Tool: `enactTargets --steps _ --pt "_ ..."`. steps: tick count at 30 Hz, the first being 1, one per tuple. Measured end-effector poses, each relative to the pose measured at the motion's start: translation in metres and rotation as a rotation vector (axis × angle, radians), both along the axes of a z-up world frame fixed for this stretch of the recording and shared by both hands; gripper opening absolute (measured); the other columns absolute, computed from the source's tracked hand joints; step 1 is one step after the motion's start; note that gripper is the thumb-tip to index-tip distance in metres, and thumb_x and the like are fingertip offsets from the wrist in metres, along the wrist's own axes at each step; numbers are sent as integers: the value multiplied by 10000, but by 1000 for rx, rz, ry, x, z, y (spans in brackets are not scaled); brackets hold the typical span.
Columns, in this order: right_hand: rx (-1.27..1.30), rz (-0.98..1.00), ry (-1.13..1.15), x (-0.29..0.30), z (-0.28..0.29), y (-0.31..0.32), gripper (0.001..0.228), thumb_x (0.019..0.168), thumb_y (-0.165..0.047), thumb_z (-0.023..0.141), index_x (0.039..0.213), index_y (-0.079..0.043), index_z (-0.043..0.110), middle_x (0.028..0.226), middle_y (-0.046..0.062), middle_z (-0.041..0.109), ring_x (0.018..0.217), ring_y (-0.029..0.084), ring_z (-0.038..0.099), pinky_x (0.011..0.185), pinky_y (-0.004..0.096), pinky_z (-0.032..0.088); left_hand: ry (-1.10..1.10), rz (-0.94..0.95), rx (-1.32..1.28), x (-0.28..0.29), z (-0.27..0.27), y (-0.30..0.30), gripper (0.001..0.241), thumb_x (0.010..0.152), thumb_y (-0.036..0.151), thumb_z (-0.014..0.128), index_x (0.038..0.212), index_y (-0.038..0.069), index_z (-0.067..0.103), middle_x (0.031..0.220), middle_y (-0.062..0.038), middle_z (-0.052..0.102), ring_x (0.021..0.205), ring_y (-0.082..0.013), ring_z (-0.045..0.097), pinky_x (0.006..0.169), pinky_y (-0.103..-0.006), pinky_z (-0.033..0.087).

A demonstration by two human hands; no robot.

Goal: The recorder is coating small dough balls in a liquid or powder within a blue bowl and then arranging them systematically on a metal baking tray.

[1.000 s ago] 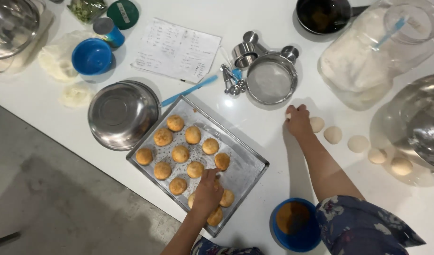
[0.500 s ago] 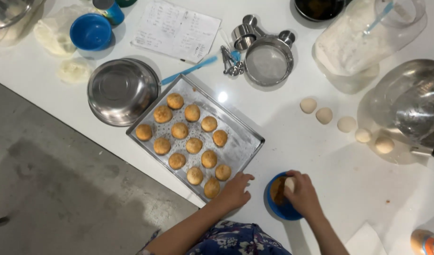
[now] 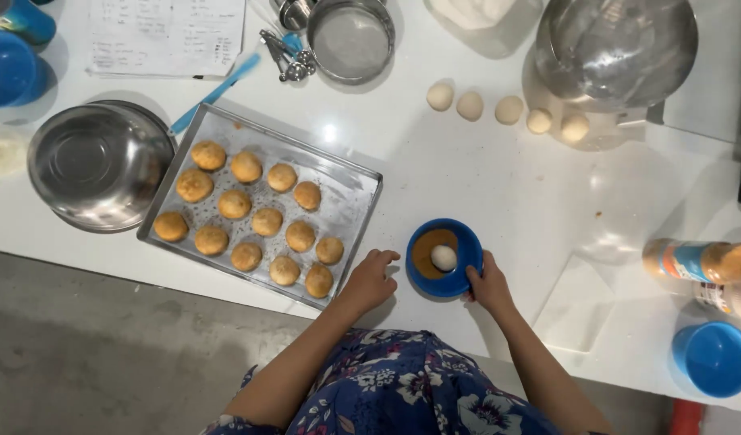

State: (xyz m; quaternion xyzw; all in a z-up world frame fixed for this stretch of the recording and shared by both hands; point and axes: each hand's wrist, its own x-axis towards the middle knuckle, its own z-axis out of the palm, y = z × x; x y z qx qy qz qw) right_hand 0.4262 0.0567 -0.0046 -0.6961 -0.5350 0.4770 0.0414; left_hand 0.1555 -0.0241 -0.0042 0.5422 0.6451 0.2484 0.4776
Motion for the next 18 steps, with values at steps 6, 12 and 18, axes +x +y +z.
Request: enactTargets --steps 6,12,18 --pt "41 -83 144 17 -9 6 403 1009 -136 530 1399 -71 450 663 137 650 479 196 609 436 349 491 25 20 -43 2 10 4 515 807 68 651 1316 128 598 1231 -125 595 917 -263 684 860 -392 560" --pt "33 -40 196 24 -10 9 404 1016 -143 527 1404 -82 432 641 134 638 473 189 592 446 331 491 82 21 -60 3 15 2 492 843 59 641 1327 131 590 1236 -123 591 931 -249 699 866 -391 554" --pt "20 -66 236 22 -3 13 427 1026 -162 527 1429 -60 428 673 117 647 504 175 605 462 320 505 106 41 -119 5 29 2 498 843 70 637 1334 134 590 1236 -108 594 950 -230 701 876 -376 554"
